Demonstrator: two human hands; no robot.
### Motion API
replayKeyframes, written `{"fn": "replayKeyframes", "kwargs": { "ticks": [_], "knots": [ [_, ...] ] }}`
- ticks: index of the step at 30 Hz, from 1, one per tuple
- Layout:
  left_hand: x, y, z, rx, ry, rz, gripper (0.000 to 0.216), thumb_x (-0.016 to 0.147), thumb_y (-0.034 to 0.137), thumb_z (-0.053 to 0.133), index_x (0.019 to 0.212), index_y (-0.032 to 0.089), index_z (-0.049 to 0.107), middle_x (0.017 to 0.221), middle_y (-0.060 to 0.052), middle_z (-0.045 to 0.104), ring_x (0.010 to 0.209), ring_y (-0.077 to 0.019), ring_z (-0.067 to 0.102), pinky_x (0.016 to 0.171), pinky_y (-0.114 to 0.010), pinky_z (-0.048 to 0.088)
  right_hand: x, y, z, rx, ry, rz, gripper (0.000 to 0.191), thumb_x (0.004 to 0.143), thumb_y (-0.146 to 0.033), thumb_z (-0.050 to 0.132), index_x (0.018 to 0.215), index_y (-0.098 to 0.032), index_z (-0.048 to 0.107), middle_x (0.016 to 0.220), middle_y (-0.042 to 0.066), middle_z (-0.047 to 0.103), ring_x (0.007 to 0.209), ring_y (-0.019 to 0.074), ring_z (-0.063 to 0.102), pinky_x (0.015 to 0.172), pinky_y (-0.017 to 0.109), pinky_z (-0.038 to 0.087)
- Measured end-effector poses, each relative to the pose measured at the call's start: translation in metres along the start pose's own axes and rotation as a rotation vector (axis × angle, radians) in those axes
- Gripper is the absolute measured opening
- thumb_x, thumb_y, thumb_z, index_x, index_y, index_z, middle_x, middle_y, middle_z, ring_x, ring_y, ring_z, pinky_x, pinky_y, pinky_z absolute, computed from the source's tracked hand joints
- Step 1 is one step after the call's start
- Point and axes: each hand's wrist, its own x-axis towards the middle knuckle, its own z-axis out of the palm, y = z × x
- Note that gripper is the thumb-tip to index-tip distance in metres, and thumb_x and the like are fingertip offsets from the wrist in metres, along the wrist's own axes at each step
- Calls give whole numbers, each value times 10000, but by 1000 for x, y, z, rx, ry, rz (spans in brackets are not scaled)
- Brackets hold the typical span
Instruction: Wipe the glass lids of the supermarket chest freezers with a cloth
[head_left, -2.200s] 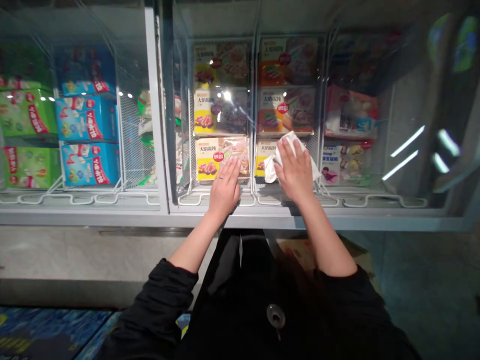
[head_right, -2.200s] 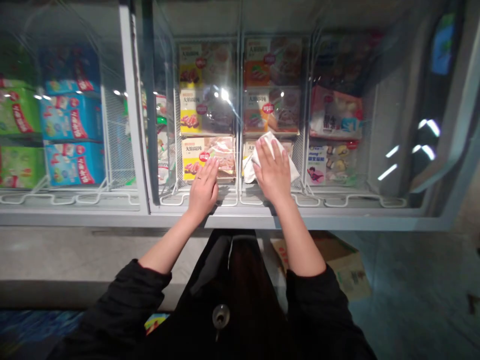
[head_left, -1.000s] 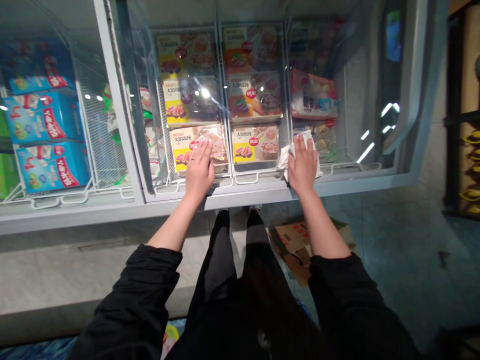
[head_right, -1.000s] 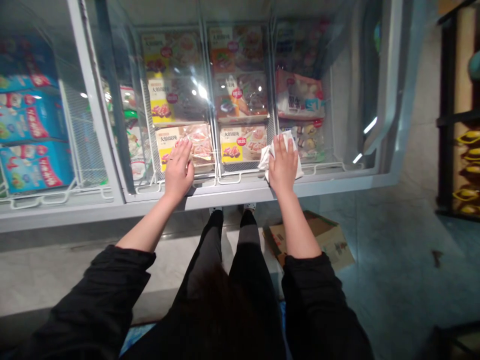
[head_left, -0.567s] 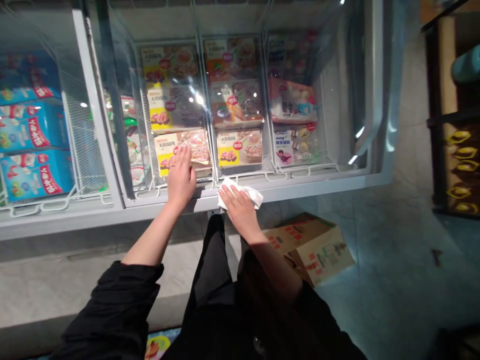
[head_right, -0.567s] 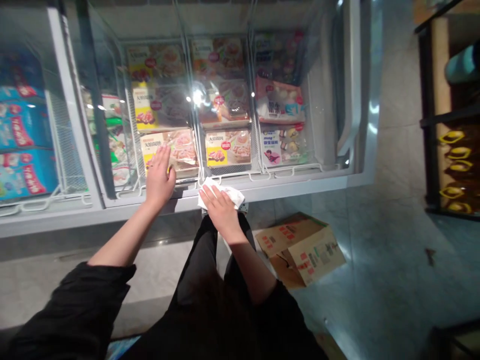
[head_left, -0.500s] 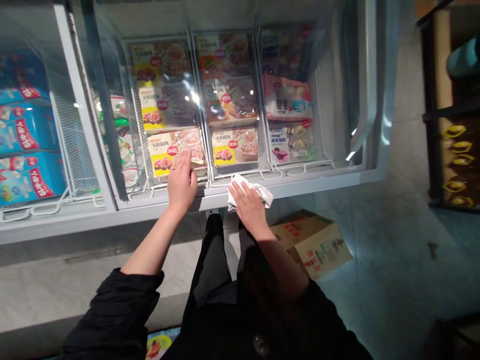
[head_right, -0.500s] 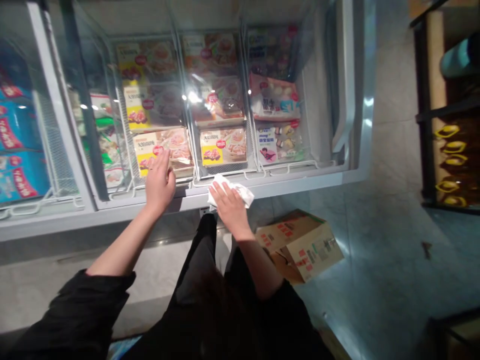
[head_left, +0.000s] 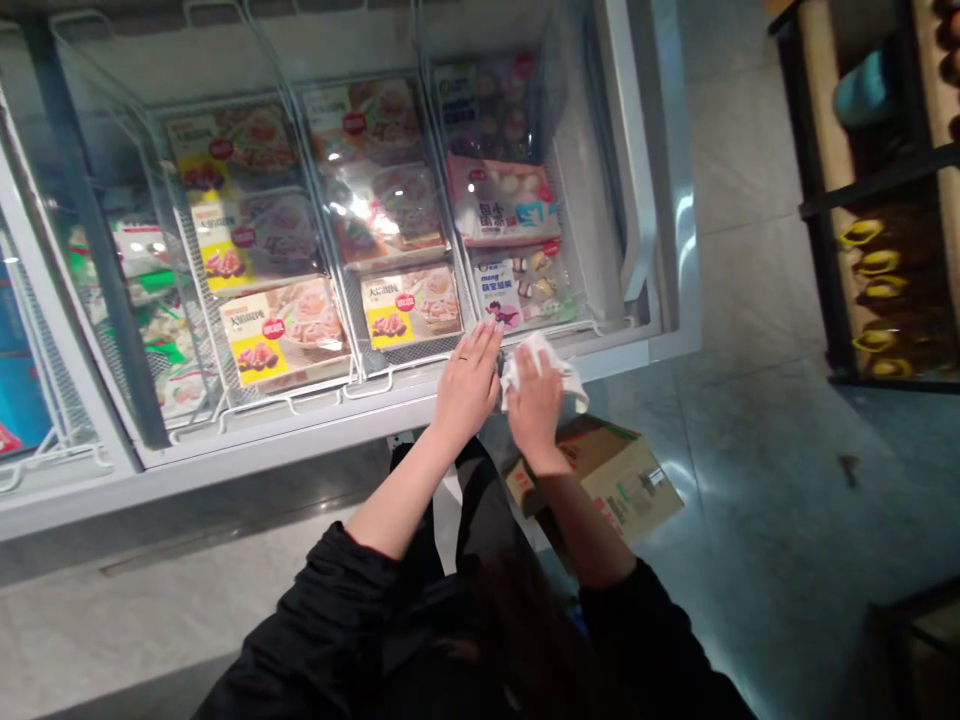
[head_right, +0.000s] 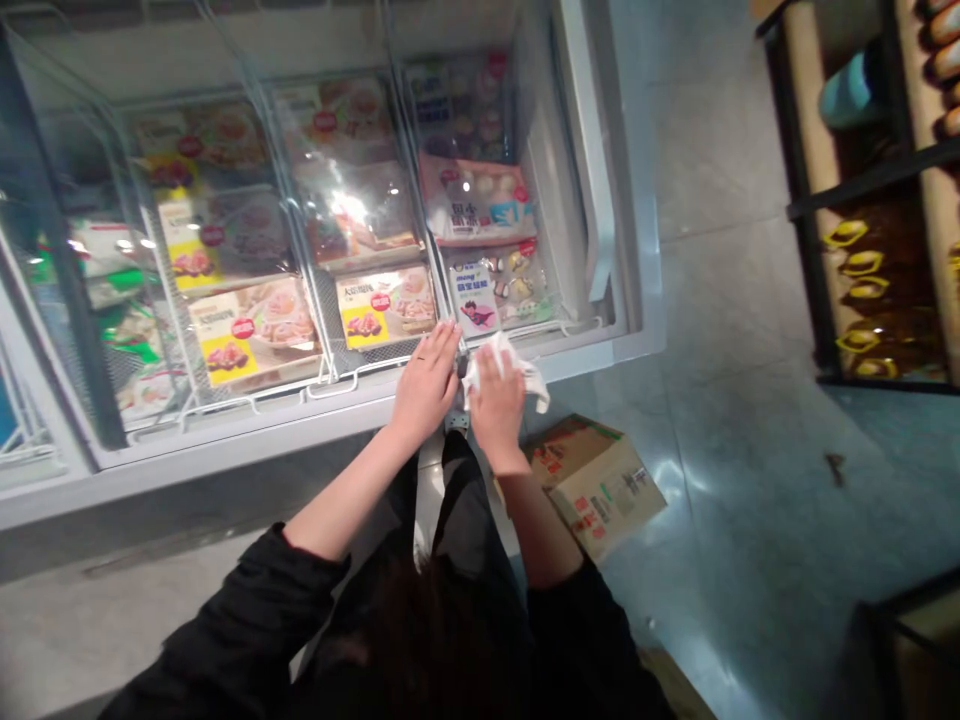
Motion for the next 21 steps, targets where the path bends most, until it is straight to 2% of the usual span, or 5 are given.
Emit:
{"fn": "replayKeyframes", "kwargs": {
  "ticks": [3, 6, 14, 18, 21],
  "knots": [
    [10, 10, 12, -1, 3, -4, 484, 800, 123, 299, 1270, 151, 188, 1334, -33, 146, 1220, -150, 87, 1021, -356, 130, -6, -4, 8, 50, -92, -290, 378, 796, -197, 337, 1165, -154, 410, 1237, 44, 381, 1207, 165, 148, 999, 350, 117],
    [12, 12, 16, -11, 13, -16, 470, 818, 156, 289, 1274, 169, 178, 1331, -20, 158, 1218, -147, 108, 1022, -359, 149, -2, 26, 2, 53, -138, -432, 383, 788, -226, 358, 1167, -209, 409, 1244, 1, 373, 1206, 157, 167, 1002, 349, 145],
    [8, 16, 15, -32, 63, -111, 449, 844, 206, 220, 1288, 201, 152, 1329, 3, 154, 1210, -160, 135, 1006, -367, 219, 30, 151, -32, -44, 100, 141, 502, 804, -208, 243, 1293, -135, 155, 1310, 41, 237, 1224, 178, 89, 981, 421, 169],
    [6, 14, 9, -21, 137, -185, 473, 850, 189, 187, 1300, 231, 48, 1324, 11, 167, 1208, -146, 140, 995, -386, 241, 38, 125, -37, 8, 136, 221, 484, 817, -239, 233, 1289, -155, 172, 1315, 31, 226, 1220, 202, 103, 971, 458, 155],
    [1, 3, -4, 41, 189, -267, 495, 851, 175, 185, 1299, 237, -15, 1329, 22, 140, 1209, -130, 110, 1006, -367, 233, 38, 65, -37, 60, 1, -36, 463, 816, -227, 253, 1276, -218, 208, 1312, -14, 234, 1220, 187, 108, 980, 453, 137]
  ]
}}
